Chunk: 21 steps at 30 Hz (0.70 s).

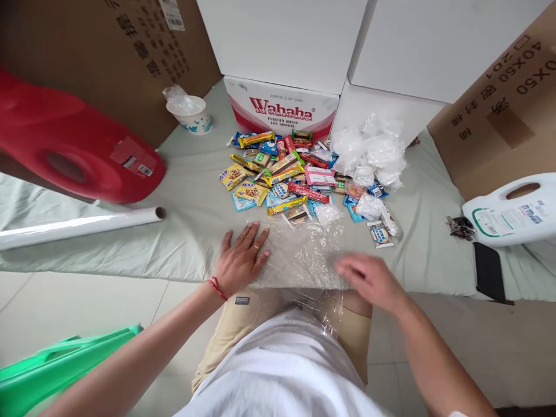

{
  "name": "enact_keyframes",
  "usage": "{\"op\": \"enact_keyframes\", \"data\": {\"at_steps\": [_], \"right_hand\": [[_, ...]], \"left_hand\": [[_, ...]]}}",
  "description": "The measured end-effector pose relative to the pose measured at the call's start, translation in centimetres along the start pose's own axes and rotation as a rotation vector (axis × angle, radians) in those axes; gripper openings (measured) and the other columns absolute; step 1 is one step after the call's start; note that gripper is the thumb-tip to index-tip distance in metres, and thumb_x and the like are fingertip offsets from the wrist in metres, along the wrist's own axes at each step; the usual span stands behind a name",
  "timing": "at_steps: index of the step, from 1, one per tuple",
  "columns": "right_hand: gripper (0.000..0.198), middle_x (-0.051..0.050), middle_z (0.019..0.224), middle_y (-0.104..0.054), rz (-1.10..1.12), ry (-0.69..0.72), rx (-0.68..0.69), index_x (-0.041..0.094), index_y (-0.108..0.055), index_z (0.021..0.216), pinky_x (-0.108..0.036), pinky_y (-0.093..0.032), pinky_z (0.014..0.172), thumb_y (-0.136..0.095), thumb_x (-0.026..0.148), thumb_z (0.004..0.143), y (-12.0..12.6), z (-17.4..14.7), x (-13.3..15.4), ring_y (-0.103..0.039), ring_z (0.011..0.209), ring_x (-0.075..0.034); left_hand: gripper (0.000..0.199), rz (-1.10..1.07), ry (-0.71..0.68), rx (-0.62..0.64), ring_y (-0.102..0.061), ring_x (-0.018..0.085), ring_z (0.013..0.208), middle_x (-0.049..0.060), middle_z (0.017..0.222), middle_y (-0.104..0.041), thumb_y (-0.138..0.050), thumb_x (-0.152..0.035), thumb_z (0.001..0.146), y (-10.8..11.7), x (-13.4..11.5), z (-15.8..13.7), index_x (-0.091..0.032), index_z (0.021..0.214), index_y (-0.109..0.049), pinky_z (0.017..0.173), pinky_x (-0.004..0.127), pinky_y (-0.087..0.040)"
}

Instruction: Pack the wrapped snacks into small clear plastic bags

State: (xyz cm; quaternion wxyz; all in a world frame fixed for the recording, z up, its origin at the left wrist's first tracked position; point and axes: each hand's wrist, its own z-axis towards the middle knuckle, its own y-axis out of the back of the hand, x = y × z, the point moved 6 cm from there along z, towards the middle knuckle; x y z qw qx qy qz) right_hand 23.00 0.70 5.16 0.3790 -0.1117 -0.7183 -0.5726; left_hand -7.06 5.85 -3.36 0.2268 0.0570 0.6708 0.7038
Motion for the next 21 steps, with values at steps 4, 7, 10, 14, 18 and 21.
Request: {"op": "enact_keyframes", "data": {"at_steps": [4,7,10,14,18,21], "right_hand": [[0.026,-0.009,0.107,-0.075,-0.307,0.070,-0.126,0.021,-0.076,0.111,-0.033,-0.051,0.089,-0.052,0.024,0.102,1.6,11.1,0.7,-0.069,0.101,-0.023],[0.048,-0.012,0.144,-0.062,-0.450,0.138,0.137,0.022,-0.067,0.137,-0.034,-0.050,0.096,-0.067,0.016,0.089,-1.5,17.8,0.8,-0.064,0.121,-0.027],[0.072,-0.014,0.151,-0.055,-0.554,0.135,0.225,0.024,-0.055,0.150,-0.037,-0.049,0.099,-0.077,0.019,0.081,-3.1,20.1,0.2,-0.060,0.128,-0.031],[0.058,-0.017,0.136,-0.063,-0.578,0.047,0.164,0.020,-0.058,0.143,-0.040,-0.049,0.100,-0.073,0.027,0.087,-2.3,19.4,-1.9,-0.059,0.127,-0.034],[0.048,-0.016,0.138,-0.060,-0.484,0.145,0.134,0.017,-0.064,0.132,-0.042,-0.044,0.110,-0.074,0.032,0.088,-2.3,18.7,-2.6,-0.054,0.132,-0.032],[0.062,-0.017,0.141,-0.058,-0.465,0.195,0.155,0.016,-0.059,0.143,-0.043,-0.043,0.111,-0.076,0.034,0.086,-3.0,19.4,-2.3,-0.054,0.131,-0.033]], "left_hand": [[0.059,0.020,-0.021,0.024,-0.036,0.036,0.156,0.014,0.169,-0.032,-0.035,-0.049,0.106,0.1,-0.7,-0.4,-0.025,0.160,-0.043,0.124,0.072,-0.018],[0.058,0.036,-0.041,0.019,-0.037,0.035,0.155,0.012,0.169,-0.033,-0.036,-0.048,0.106,0.1,-0.5,-0.7,-0.029,0.160,-0.043,0.125,0.070,-0.017],[0.058,0.045,-0.051,0.024,-0.037,0.033,0.156,0.012,0.169,-0.032,-0.036,-0.048,0.106,0.0,-0.1,-0.9,-0.029,0.160,-0.042,0.126,0.070,-0.017],[0.058,0.018,-0.050,0.021,-0.037,0.034,0.156,0.012,0.170,-0.031,-0.035,-0.049,0.106,0.1,0.3,-0.3,-0.027,0.160,-0.042,0.125,0.073,-0.014],[0.053,-0.063,-0.025,0.022,-0.042,0.031,0.153,0.010,0.165,-0.043,-0.031,-0.047,0.108,0.7,1.2,1.2,-0.029,0.152,-0.053,0.126,0.071,-0.017],[0.053,-0.099,-0.013,0.044,-0.046,0.028,0.150,0.009,0.160,-0.051,-0.026,-0.044,0.109,1.0,2.1,1.9,-0.029,0.149,-0.057,0.126,0.067,-0.023]]}}
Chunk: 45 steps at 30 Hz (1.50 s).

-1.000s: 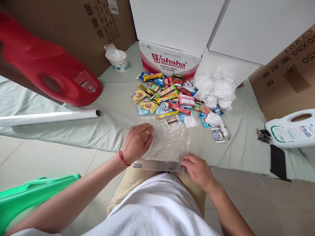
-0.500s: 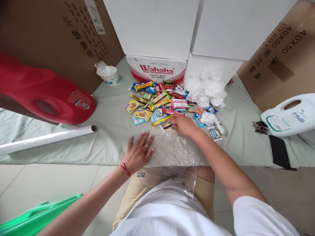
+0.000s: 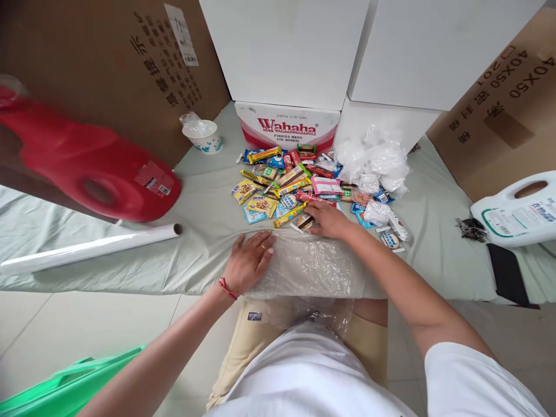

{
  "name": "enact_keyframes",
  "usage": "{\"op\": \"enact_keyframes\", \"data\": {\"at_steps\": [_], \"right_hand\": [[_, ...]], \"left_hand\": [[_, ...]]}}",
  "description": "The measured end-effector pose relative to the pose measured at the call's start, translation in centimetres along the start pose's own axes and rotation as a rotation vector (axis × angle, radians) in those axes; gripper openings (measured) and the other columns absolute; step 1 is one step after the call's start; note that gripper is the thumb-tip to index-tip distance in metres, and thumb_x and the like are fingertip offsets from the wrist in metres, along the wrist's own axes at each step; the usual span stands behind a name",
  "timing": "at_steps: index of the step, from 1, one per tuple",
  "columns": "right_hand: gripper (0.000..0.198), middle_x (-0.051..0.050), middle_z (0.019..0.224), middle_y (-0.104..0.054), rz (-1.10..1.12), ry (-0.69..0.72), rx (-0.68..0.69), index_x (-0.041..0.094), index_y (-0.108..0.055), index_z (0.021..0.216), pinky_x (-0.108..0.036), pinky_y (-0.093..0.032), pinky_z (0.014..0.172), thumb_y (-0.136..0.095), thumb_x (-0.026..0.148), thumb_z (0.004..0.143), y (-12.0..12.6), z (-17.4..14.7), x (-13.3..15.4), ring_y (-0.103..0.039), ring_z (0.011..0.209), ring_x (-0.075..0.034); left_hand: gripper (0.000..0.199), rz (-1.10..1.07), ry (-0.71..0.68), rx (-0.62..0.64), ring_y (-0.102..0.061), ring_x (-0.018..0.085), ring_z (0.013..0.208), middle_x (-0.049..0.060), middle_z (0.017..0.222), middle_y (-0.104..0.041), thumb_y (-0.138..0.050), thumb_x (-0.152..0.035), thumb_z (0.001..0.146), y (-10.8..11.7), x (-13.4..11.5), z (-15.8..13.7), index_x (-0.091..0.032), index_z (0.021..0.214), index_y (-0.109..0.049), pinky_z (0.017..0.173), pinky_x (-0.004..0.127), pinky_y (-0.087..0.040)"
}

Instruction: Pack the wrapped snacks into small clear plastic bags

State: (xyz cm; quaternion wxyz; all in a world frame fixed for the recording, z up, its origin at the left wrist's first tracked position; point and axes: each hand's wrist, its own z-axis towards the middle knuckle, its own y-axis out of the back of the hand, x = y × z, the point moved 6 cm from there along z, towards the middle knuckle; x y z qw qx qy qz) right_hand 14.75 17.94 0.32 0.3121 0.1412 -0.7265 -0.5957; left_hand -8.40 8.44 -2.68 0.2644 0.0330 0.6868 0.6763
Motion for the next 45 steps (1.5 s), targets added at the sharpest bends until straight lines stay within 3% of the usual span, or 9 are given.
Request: {"op": "enact_keyframes", "data": {"at_steps": [6,13,20,22,27,31,34,41,45], "right_hand": [[0.050,-0.016,0.123,-0.061,-0.105,-0.083,0.078,0.016,-0.072,0.120,-0.042,-0.046,0.101,-0.083,0.039,0.077,1.1,1.5,-0.7,-0.057,0.116,-0.034],[0.046,-0.014,0.114,-0.062,-0.031,-0.291,-0.232,0.017,-0.067,0.107,-0.042,-0.046,0.094,-0.076,0.056,0.083,6.1,-3.3,1.0,-0.056,0.111,-0.033],[0.047,-0.016,0.117,-0.063,0.049,-0.341,-0.022,0.019,-0.068,0.111,-0.046,-0.049,0.091,-0.075,0.058,0.086,-1.3,-5.3,10.5,-0.055,0.110,-0.035],[0.054,-0.018,0.122,-0.063,0.032,-0.341,0.003,0.017,-0.066,0.122,-0.046,-0.049,0.092,-0.072,0.059,0.089,-1.6,-4.0,11.1,-0.055,0.113,-0.036],[0.047,-0.020,0.129,-0.065,-0.085,-0.395,-0.267,0.014,-0.063,0.133,-0.045,-0.047,0.101,-0.047,0.049,0.105,3.3,3.2,7.8,-0.052,0.126,-0.035],[0.055,-0.027,0.131,-0.065,-0.177,-0.531,-0.056,0.006,-0.068,0.126,-0.047,-0.048,0.101,-0.069,0.049,0.092,2.5,9.0,4.3,-0.053,0.128,-0.040],[0.051,-0.024,0.133,-0.066,-0.198,-0.513,-0.025,0.008,-0.067,0.127,-0.043,-0.048,0.101,-0.074,0.038,0.087,2.2,10.0,3.6,-0.055,0.127,-0.038],[0.052,-0.017,0.120,-0.066,-0.076,-0.296,-0.126,0.016,-0.066,0.127,-0.045,-0.047,0.095,-0.070,0.051,0.090,5.4,1.4,7.5,-0.056,0.111,-0.036],[0.050,-0.015,0.119,-0.066,-0.014,-0.220,0.029,0.022,-0.066,0.129,-0.047,-0.045,0.093,-0.072,0.051,0.090,0.9,-3.1,12.2,-0.053,0.111,-0.036]], "left_hand": [[0.056,0.068,-0.059,0.011,-0.037,0.030,0.156,0.010,0.168,-0.036,-0.034,-0.044,0.107,-0.6,0.1,0.0,-0.025,0.158,-0.045,0.127,0.070,-0.015],[0.058,0.061,-0.058,-0.012,-0.037,0.032,0.156,0.012,0.168,-0.035,-0.032,-0.045,0.107,-0.9,0.1,0.1,-0.025,0.160,-0.041,0.127,0.073,-0.011],[0.056,0.046,-0.057,-0.027,-0.039,0.031,0.155,0.011,0.168,-0.037,-0.034,-0.044,0.107,-0.4,0.0,0.0,-0.028,0.159,-0.043,0.128,0.069,-0.010],[0.056,0.043,-0.058,-0.026,-0.039,0.031,0.155,0.010,0.168,-0.038,-0.034,-0.045,0.107,-0.4,0.0,0.0,-0.028,0.159,-0.043,0.128,0.069,-0.010],[0.057,0.054,-0.049,-0.036,-0.040,0.032,0.154,0.011,0.167,-0.039,-0.033,-0.046,0.107,-0.4,0.0,0.0,-0.027,0.160,-0.042,0.128,0.070,-0.013],[0.055,0.061,-0.048,-0.034,-0.041,0.030,0.154,0.010,0.166,-0.039,-0.031,-0.039,0.107,-0.3,-0.1,0.1,-0.026,0.159,-0.044,0.128,0.068,-0.013],[0.055,0.046,-0.038,-0.029,-0.040,0.028,0.154,0.008,0.167,-0.039,-0.027,-0.033,0.107,-0.2,0.0,0.0,-0.026,0.158,-0.045,0.128,0.068,-0.014],[0.055,0.009,-0.009,-0.046,-0.037,0.030,0.156,0.007,0.167,-0.039,-0.030,-0.035,0.107,-0.1,0.2,0.0,-0.027,0.159,-0.045,0.129,0.069,-0.013],[0.055,0.007,-0.016,-0.041,-0.036,0.032,0.156,0.007,0.167,-0.039,-0.031,-0.034,0.106,-0.2,0.2,0.0,-0.028,0.159,-0.044,0.128,0.070,-0.011]]}}
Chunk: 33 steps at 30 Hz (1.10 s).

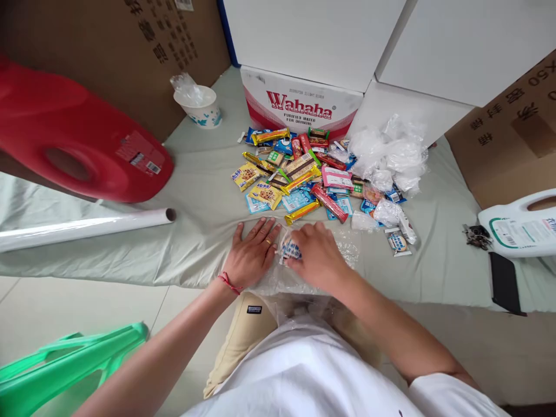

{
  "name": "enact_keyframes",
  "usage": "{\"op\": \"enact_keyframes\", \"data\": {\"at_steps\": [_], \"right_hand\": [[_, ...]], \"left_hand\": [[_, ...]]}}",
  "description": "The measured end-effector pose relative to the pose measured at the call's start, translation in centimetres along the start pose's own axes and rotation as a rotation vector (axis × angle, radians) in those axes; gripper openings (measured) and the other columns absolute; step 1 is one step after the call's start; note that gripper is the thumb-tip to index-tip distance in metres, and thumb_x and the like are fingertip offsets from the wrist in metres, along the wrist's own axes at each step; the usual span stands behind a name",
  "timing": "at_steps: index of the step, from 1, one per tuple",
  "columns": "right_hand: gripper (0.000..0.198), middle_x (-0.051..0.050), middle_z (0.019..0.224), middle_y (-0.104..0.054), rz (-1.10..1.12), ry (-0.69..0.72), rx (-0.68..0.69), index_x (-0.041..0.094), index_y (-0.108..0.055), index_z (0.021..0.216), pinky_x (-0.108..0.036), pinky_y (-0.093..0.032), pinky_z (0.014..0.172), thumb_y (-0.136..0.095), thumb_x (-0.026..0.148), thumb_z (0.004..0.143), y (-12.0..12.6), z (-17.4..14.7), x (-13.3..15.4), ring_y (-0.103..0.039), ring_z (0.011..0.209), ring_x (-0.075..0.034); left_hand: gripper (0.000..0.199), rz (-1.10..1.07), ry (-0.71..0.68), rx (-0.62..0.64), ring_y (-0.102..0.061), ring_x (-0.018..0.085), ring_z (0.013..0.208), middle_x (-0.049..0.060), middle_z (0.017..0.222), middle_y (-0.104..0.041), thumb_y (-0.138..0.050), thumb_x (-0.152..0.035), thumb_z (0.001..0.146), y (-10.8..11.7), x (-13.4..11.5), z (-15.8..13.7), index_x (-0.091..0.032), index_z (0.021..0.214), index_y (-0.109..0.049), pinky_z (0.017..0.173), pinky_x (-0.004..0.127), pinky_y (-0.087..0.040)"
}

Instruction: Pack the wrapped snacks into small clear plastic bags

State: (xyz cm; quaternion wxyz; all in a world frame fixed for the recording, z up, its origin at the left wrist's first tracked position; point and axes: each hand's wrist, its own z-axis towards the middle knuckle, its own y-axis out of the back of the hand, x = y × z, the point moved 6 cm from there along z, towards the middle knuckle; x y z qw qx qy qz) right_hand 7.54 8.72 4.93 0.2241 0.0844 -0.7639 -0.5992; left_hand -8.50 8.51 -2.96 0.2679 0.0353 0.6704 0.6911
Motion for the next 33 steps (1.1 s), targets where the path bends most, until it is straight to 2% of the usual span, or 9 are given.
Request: {"op": "enact_keyframes", "data": {"at_steps": [5,10,14,17,19,21,24,27,33], "right_hand": [[0.059,-0.017,0.130,-0.062,-0.025,-0.069,0.072,0.020,-0.058,0.142,-0.048,-0.044,0.094,-0.074,0.043,0.089,-4.7,-1.1,0.6,-0.050,0.117,-0.037],[0.057,-0.015,0.131,-0.061,0.023,0.014,0.146,0.023,-0.060,0.140,-0.047,-0.044,0.097,-0.077,0.033,0.086,-4.7,-1.6,-1.3,-0.050,0.117,-0.034],[0.077,-0.015,0.138,-0.060,0.134,0.157,0.198,0.023,-0.055,0.148,-0.049,-0.043,0.104,-0.085,0.045,0.080,-2.5,-0.9,-2.0,-0.050,0.124,-0.035],[0.060,-0.014,0.141,-0.060,0.186,0.259,0.011,0.022,-0.056,0.147,-0.048,-0.042,0.109,-0.069,0.047,0.094,1.6,3.7,-1.9,-0.053,0.128,-0.033],[0.045,-0.016,0.137,-0.062,0.071,0.172,-0.131,0.018,-0.060,0.143,-0.049,-0.042,0.110,-0.055,0.035,0.102,4.0,8.7,-2.4,-0.054,0.127,-0.034],[0.040,-0.021,0.131,-0.064,-0.105,0.045,-0.116,0.012,-0.066,0.134,-0.053,-0.042,0.110,-0.055,0.030,0.101,4.6,14.2,-2.6,-0.050,0.129,-0.039],[0.055,-0.027,0.140,-0.056,-0.250,-0.081,0.033,0.007,-0.066,0.134,-0.059,-0.042,0.109,-0.069,0.042,0.092,3.3,20.1,-2.4,-0.040,0.138,-0.045],[0.067,-0.026,0.144,-0.053,-0.285,-0.106,0.124,0.007,-0.065,0.135,-0.059,-0.042,0.109,-0.079,0.045,0.082,1.7,22.0,-1.9,-0.039,0.138,-0.046],[0.049,-0.020,0.140,-0.056,-0.220,-0.027,0.015,0.015,-0.067,0.126,-0.057,-0.044,0.104,-0.075,0.039,0.084,1.0,20.8,-2.8,-0.042,0.132,-0.043]], "left_hand": [[0.055,0.015,0.002,0.021,-0.034,0.030,0.157,0.005,0.168,-0.037,-0.029,-0.036,0.107,-0.1,0.0,0.0,-0.028,0.159,-0.044,0.129,0.069,-0.010],[0.055,0.024,0.011,0.020,-0.035,0.030,0.157,0.006,0.168,-0.038,-0.029,-0.037,0.107,0.2,-0.1,0.0,-0.027,0.160,-0.043,0.129,0.069,-0.011],[0.055,0.010,0.010,0.012,-0.036,0.031,0.156,0.006,0.168,-0.038,-0.031,-0.036,0.107,0.1,-0.1,0.0,-0.028,0.159,-0.043,0.128,0.069,-0.013],[0.055,0.001,0.010,0.007,-0.035,0.030,0.157,0.005,0.168,-0.037,-0.029,-0.037,0.107,0.0,0.0,0.0,-0.027,0.159,-0.043,0.128,0.070,-0.012],[0.055,-0.004,0.013,0.010,-0.034,0.029,0.157,0.005,0.168,-0.036,-0.029,-0.037,0.108,-0.1,0.1,0.0,-0.026,0.159,-0.044,0.128,0.070,-0.011],[0.055,-0.011,0.014,0.018,-0.034,0.028,0.157,0.005,0.168,-0.037,-0.029,-0.037,0.108,-0.1,0.1,-0.1,-0.026,0.159,-0.044,0.129,0.069,-0.010],[0.054,-0.022,0.019,0.020,-0.034,0.028,0.157,0.004,0.168,-0.037,-0.029,-0.037,0.107,-0.1,0.1,-0.1,-0.027,0.159,-0.045,0.129,0.068,-0.010],[0.055,-0.035,0.021,0.008,-0.035,0.029,0.157,0.005,0.167,-0.039,-0.030,-0.037,0.107,0.0,0.1,-0.1,-0.027,0.158,-0.045,0.130,0.067,-0.010],[0.055,-0.037,0.015,0.004,-0.034,0.029,0.157,0.005,0.167,-0.039,-0.030,-0.037,0.107,-0.1,0.1,-0.1,-0.026,0.158,-0.045,0.130,0.068,-0.010]]}}
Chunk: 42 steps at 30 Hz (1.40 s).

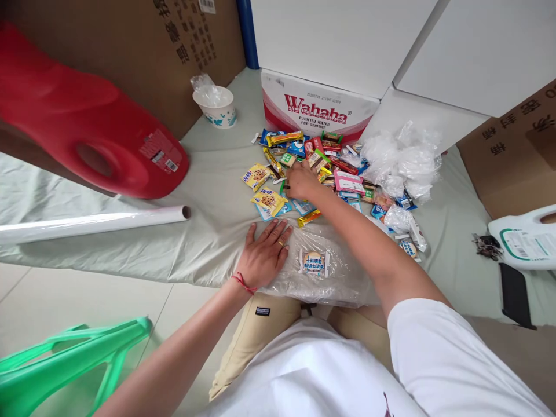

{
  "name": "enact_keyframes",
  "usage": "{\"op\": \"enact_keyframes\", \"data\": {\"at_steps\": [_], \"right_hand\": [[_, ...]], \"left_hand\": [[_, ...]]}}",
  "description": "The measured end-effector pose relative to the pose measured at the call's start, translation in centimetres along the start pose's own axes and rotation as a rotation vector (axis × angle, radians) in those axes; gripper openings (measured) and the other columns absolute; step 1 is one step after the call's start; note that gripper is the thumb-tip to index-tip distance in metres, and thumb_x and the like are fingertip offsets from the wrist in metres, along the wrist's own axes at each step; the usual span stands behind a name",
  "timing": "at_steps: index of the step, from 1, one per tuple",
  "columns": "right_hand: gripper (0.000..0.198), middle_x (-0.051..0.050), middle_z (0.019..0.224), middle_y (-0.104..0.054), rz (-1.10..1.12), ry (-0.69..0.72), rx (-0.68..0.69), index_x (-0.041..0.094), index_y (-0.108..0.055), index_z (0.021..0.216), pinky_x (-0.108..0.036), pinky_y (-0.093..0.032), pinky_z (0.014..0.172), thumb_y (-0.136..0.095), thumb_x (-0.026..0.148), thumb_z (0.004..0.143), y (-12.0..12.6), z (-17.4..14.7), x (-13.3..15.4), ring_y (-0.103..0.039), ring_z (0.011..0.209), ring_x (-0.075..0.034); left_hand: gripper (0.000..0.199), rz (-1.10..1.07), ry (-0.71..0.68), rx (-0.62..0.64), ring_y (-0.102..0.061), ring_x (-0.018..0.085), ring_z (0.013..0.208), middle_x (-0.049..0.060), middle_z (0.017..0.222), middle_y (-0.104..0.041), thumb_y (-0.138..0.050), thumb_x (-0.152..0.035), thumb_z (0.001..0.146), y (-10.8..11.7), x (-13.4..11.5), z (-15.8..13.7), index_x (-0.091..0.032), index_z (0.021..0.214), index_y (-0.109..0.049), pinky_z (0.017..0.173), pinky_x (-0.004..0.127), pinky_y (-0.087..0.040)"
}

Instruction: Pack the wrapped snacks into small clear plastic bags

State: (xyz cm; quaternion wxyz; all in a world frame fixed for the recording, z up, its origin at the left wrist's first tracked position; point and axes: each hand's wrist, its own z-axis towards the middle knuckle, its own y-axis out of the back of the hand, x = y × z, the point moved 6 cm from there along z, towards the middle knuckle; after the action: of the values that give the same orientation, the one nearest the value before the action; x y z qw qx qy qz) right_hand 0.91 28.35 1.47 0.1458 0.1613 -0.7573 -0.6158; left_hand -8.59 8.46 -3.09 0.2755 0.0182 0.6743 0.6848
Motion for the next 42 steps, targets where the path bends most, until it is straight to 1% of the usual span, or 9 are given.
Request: {"op": "enact_keyframes", "data": {"at_steps": [5,9,15,21,24,28,33,39,42], "right_hand": [[0.042,-0.011,0.122,-0.066,0.408,0.123,-0.201,0.015,-0.063,0.119,-0.042,-0.045,0.103,-0.071,0.038,0.085,2.4,-3.3,-1.3,-0.054,0.118,-0.030],[0.037,-0.006,0.112,-0.069,0.727,0.280,-0.288,0.019,-0.061,0.114,-0.037,-0.047,0.095,-0.072,0.040,0.086,4.7,-11.2,-1.0,-0.062,0.104,-0.024],[0.040,-0.010,0.116,-0.068,0.541,0.218,-0.100,0.021,-0.065,0.117,-0.043,-0.046,0.098,-0.082,0.031,0.082,-0.2,-21.5,1.4,-0.057,0.113,-0.030],[0.061,-0.015,0.132,-0.061,0.445,0.096,-0.059,0.019,-0.065,0.130,-0.051,-0.045,0.104,-0.089,0.035,0.077,-5.0,-22.8,1.9,-0.050,0.124,-0.035],[0.070,-0.015,0.135,-0.062,0.531,0.201,-0.109,0.020,-0.063,0.136,-0.050,-0.044,0.107,-0.089,0.045,0.077,-3.6,-22.2,1.0,-0.051,0.127,-0.035],[0.034,-0.013,0.119,-0.071,0.593,0.211,-0.202,0.017,-0.069,0.125,-0.042,-0.049,0.099,-0.067,0.038,0.097,-0.6,-18.4,-1.7,-0.064,0.112,-0.028],[0.021,-0.014,0.112,-0.072,0.395,0.230,-0.179,0.014,-0.073,0.114,-0.042,-0.049,0.095,-0.062,0.021,0.097,0.8,-13.9,-1.3,-0.066,0.106,-0.028],[0.026,-0.011,0.111,-0.070,0.441,0.374,-0.409,0.020,-0.068,0.119,-0.044,-0.052,0.095,-0.059,0.038,0.103,1.1,-23.6,2.3,-0.062,0.105,-0.026],[0.072,-0.018,0.130,-0.064,0.355,0.355,-0.441,0.016,-0.056,0.143,-0.056,-0.048,0.107,-0.073,0.061,0.089,-2.2,-30.7,3.3,-0.055,0.123,-0.035]], "left_hand": [[0.055,0.017,-0.004,-0.008,-0.034,0.029,0.157,0.006,0.167,-0.040,-0.030,-0.037,0.107,0.0,0.0,0.0,-0.026,0.158,-0.046,0.129,0.069,-0.011],[0.054,0.019,-0.010,-0.022,-0.035,0.029,0.157,0.006,0.167,-0.040,-0.030,-0.037,0.107,0.0,-0.1,0.0,-0.026,0.157,-0.047,0.129,0.069,-0.012],[0.054,0.040,-0.008,-0.015,-0.036,0.030,0.156,0.006,0.167,-0.040,-0.032,-0.038,0.106,0.0,-0.2,0.1,-0.028,0.158,-0.046,0.128,0.070,-0.013],[0.054,0.092,-0.014,-0.001,-0.038,0.031,0.155,0.008,0.167,-0.041,-0.033,-0.036,0.106,0.1,-0.4,0.2,-0.028,0.158,-0.046,0.127,0.069,-0.016],[0.054,0.104,-0.011,-0.002,-0.039,0.031,0.155,0.008,0.166,-0.041,-0.034,-0.036,0.106,0.2,-0.5,0.2,-0.028,0.157,-0.047,0.127,0.069,-0.017],[0.053,0.099,-0.003,-0.002,-0.039,0.031,0.154,0.008,0.165,-0.043,-0.034,-0.036,0.106,0.3,-0.5,0.2,-0.028,0.156,-0.048,0.126,0.069,-0.018],[0.053,0.073,-0.006,-0.004,-0.040,0.030,0.154,0.008,0.165,-0.043,-0.034,-0.037,0.106,0.3,-0.4,0.2,-0.027,0.157,-0.047,0.126,0.070,-0.018],[0.054,0.031,-0.011,-0.020,-0.038,0.031,0.155,0.009,0.166,-0.042,-0.033,-0.037,0.107,0.2,-0.2,0.1,-0.028,0.159,-0.045,0.128,0.069,-0.014],[0.054,0.013,-0.013,-0.020,-0.038,0.031,0.155,0.009,0.166,-0.042,-0.033,-0.037,0.107,0.2,-0.2,0.1,-0.028,0.159,-0.045,0.128,0.068,-0.011]]}}
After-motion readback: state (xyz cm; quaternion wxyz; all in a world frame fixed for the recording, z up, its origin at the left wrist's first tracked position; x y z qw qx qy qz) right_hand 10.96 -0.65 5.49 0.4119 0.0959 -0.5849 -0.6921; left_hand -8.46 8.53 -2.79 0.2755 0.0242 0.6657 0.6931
